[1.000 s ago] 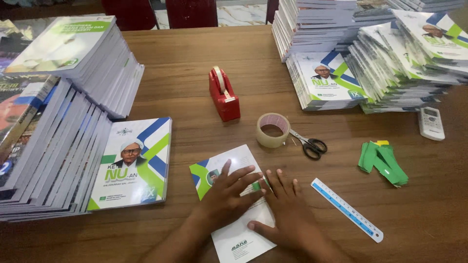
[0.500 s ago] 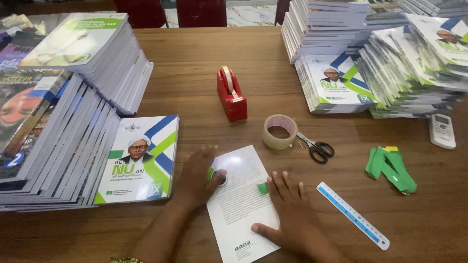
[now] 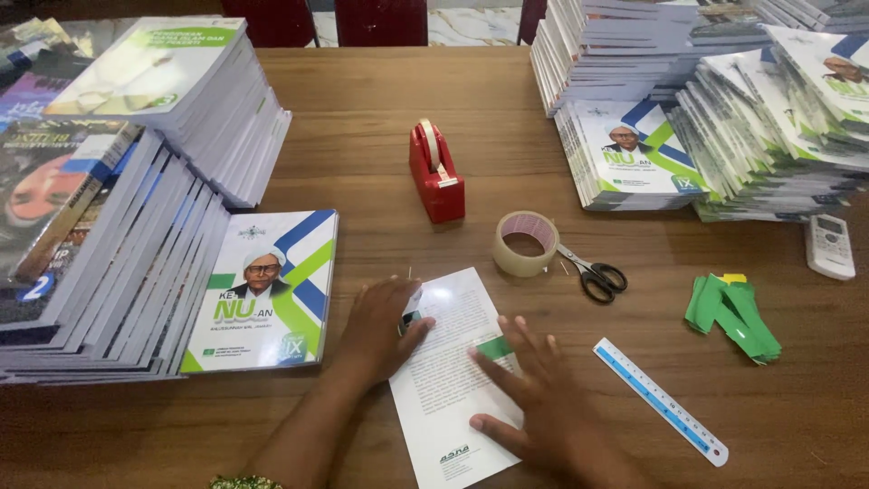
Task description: Measure, cut, and tape green identification strips onto the covers of stacked books.
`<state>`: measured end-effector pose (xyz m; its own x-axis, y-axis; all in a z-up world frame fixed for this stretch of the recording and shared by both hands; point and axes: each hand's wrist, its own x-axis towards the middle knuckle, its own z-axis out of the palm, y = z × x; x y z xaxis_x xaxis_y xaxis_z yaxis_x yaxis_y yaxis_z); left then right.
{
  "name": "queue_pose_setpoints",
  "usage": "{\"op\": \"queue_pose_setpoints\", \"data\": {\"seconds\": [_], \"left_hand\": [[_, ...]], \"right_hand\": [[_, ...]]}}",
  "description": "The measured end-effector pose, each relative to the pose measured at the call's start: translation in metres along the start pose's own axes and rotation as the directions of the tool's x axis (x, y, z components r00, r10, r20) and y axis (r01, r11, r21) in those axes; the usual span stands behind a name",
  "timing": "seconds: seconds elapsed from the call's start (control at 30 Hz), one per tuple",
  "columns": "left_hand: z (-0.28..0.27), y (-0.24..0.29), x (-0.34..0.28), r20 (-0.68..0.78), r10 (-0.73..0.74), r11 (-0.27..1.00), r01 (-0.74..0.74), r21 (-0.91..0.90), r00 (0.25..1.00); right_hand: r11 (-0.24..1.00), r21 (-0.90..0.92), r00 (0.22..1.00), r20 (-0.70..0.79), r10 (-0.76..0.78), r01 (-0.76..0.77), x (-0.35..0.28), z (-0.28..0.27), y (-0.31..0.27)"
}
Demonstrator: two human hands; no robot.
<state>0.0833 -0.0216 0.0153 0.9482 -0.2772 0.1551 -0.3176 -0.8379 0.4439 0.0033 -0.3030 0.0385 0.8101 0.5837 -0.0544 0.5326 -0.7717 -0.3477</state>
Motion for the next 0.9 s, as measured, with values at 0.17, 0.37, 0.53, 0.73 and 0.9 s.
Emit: {"op": "queue_pose_setpoints", "data": {"seconds": [0.17,0.37,0.53,0.73,0.9], "left_hand": [[0.008,-0.007,0.001,-0.105,0.085,0.996,-0.088,-0.031,0.991],[0.001,0.001,0.002,-0.121,0.120,0.992,-0.124,-0.030,0.985],[0.002,0.000,0.000,-0.146,0.140,0.988,-0.147,-0.040,0.979],[0.002,0.001,0.000,-0.138,0.122,0.990,-0.130,-0.052,0.983],[0.007,-0.003,0.001,-0.164,0.129,0.989,-0.139,-0.053,0.978]], "right_hand": [[0.984,-0.059,0.927,-0.349,0.135,-0.166,-0.004,0.022,0.009],[0.995,-0.042,0.970,-0.229,0.079,-0.091,0.001,0.011,0.007],[0.996,-0.051,0.973,-0.222,0.064,-0.077,0.004,0.016,0.008],[0.984,-0.118,0.978,-0.175,0.115,-0.137,0.006,0.013,0.005],[0.984,-0.117,0.988,-0.097,0.121,-0.132,0.011,0.007,0.001]]}}
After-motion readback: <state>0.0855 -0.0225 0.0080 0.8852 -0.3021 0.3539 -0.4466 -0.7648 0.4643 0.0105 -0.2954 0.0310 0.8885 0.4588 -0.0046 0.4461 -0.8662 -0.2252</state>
